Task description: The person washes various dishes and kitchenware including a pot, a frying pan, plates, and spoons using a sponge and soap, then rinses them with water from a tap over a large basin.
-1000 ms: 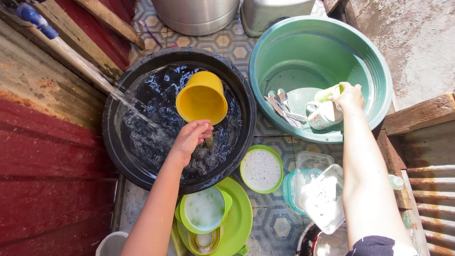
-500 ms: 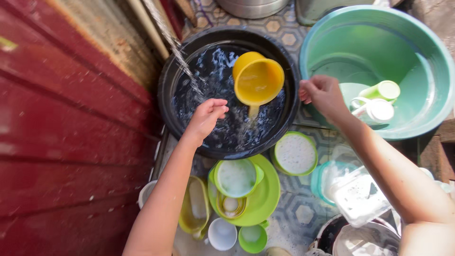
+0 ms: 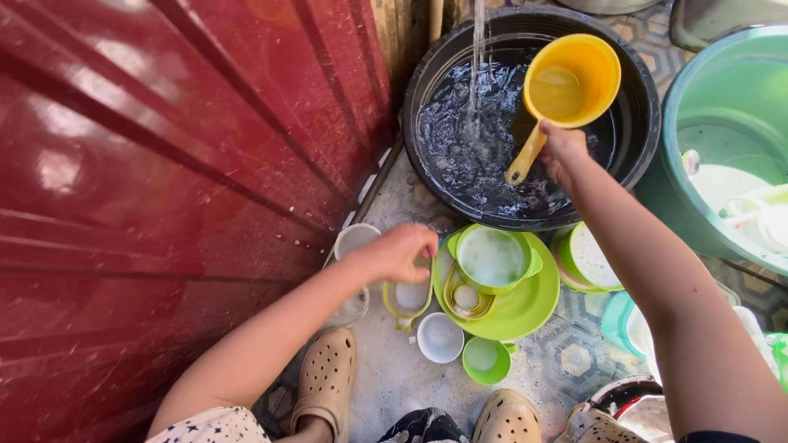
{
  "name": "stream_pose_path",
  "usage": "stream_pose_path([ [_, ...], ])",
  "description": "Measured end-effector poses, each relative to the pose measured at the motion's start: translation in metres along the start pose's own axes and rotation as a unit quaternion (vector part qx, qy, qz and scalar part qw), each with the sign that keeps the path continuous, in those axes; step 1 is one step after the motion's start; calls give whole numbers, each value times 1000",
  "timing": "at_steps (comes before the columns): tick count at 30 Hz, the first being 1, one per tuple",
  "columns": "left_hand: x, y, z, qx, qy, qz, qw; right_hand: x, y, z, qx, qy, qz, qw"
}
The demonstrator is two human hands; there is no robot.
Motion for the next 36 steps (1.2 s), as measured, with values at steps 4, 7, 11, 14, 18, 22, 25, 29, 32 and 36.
stream_pose_path([
  [4,-31,-44,-71,7,57,-95,994,-15,28,-3,-25,34,41,998],
  [7,-39,-76,-124,52,102,-145,983,-59,44,3,-299,-84,181,933],
  [11,-30,-93,-184,144,171,-164,961,-98,31,2,-662,-133,209,707],
  [14,-28,-96,-212,227,180,-187,938,-129,19,-2,-694,-130,247,663],
  [18,-23,-100,-222,289,98,-209,929,-162,46,19,-645,-106,150,742],
  [22,-6,-120,-201,190,133,-178,956,-187,55,56,-291,95,-11,952],
  [25,26,-140,-167,-48,55,-91,993,-217,59,88,-117,167,-28,979],
  [29,100,-142,-131,-218,-33,-44,974,-251,63,129,-29,169,88,981],
  [32,161,-140,-111,-204,-98,-130,965,-266,62,158,-39,148,206,967],
  [36,221,-124,-117,-223,-76,-74,969,-272,39,182,28,147,238,960],
])
Point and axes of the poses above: each hand's wrist, its own x-axis towards the middle knuckle, its own z-axis out of the back of the hand, y = z × x, the point moved 4 cm from there along x, towards the middle knuckle, and after that the axes turned 8 degrees about -z, right-handed, at the moved point
